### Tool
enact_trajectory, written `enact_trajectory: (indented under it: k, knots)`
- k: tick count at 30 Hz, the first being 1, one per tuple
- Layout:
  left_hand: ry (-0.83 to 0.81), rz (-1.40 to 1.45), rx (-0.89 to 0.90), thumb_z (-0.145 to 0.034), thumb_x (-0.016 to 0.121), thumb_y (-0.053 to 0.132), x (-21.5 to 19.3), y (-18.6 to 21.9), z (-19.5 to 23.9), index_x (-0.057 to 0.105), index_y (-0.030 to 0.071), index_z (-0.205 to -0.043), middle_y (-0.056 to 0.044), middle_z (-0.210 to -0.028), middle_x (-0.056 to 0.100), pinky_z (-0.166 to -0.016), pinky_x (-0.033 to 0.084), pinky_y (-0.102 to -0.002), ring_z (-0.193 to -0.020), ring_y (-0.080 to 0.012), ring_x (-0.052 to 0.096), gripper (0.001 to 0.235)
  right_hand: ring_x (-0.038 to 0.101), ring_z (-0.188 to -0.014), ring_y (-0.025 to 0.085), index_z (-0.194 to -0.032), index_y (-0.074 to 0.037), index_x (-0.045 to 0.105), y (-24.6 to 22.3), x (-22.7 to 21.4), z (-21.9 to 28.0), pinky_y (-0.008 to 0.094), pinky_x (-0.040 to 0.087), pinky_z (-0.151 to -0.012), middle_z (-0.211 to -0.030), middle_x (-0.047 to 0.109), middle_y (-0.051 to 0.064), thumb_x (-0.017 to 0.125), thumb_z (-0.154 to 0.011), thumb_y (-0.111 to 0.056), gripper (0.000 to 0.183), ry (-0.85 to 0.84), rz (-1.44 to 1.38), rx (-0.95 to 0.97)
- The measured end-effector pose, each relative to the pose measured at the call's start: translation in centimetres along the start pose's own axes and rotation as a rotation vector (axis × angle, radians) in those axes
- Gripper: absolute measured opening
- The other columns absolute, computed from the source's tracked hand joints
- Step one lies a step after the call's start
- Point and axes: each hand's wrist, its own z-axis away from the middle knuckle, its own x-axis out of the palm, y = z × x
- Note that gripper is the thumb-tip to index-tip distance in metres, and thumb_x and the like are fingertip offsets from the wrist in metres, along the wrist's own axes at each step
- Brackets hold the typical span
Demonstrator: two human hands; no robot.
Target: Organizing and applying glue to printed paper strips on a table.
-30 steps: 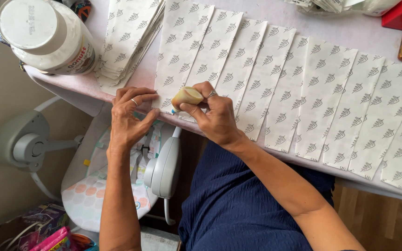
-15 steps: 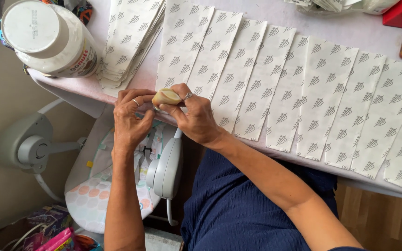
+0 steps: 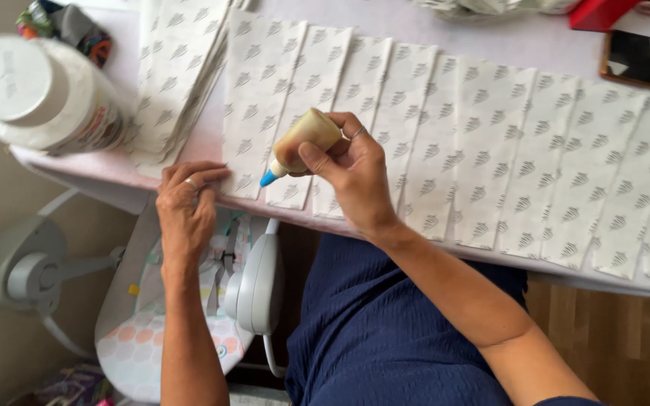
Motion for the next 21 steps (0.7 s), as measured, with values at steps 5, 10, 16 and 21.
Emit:
enact_trajectory:
  k: [5,10,16,21]
  knots:
    - [0.010,-0.019,0.009,-0.094,0.053,-0.006,0.7,-0.2,0.4,0.081,0.010,-0.102,-0.007,-0.107,0.073,-0.100,0.045,-0.037,-0.106,-0.0260,0.061,0.033,0.078,-0.079,0.023,-0.121,-0.006,0.060,-8.0,-5.8,-3.1,0.034,0.071,-0.064,-0.096,0.067,0.006,0.077,-0.093,-0.016,0.035,0.028,0.081,0.124]
    - [0.018,-0.086,-0.012,-0.095,0.055,-0.011,0.9,0.2,0.5,0.078,0.005,-0.102,-0.004,-0.111,0.073,-0.094,0.048,-0.039,-0.109,-0.0271,0.056,0.028,0.080,-0.075,0.023,-0.107,-0.006,0.052,-11.7,-20.2,-9.3,0.036,0.069,-0.051,-0.096,0.076,0.016,0.094,-0.080,-0.007,0.049,0.223,0.832,0.094]
    - [0.295,-0.161,0.022,-0.095,0.055,-0.020,3.2,1.1,0.8,0.076,0.005,-0.115,-0.012,-0.115,0.064,-0.105,0.045,-0.049,-0.106,-0.0296,0.058,0.038,0.070,-0.096,0.033,-0.118,0.003,0.074,-14.1,-29.8,-12.2,0.045,0.054,-0.085,-0.109,0.076,0.020,0.085,-0.087,0.004,0.033,-0.122,1.605,-0.234]
    - [0.305,-0.098,0.184,-0.099,0.060,-0.024,5.5,6.3,-0.8,0.073,-0.007,-0.116,-0.020,-0.113,0.061,-0.084,0.060,-0.038,-0.100,-0.0314,0.064,0.027,0.049,-0.122,0.044,-0.131,-0.004,0.067,-12.3,-29.8,-12.9,0.057,0.040,-0.107,-0.133,0.059,0.027,0.068,-0.097,0.000,0.034,-0.029,1.529,0.052]
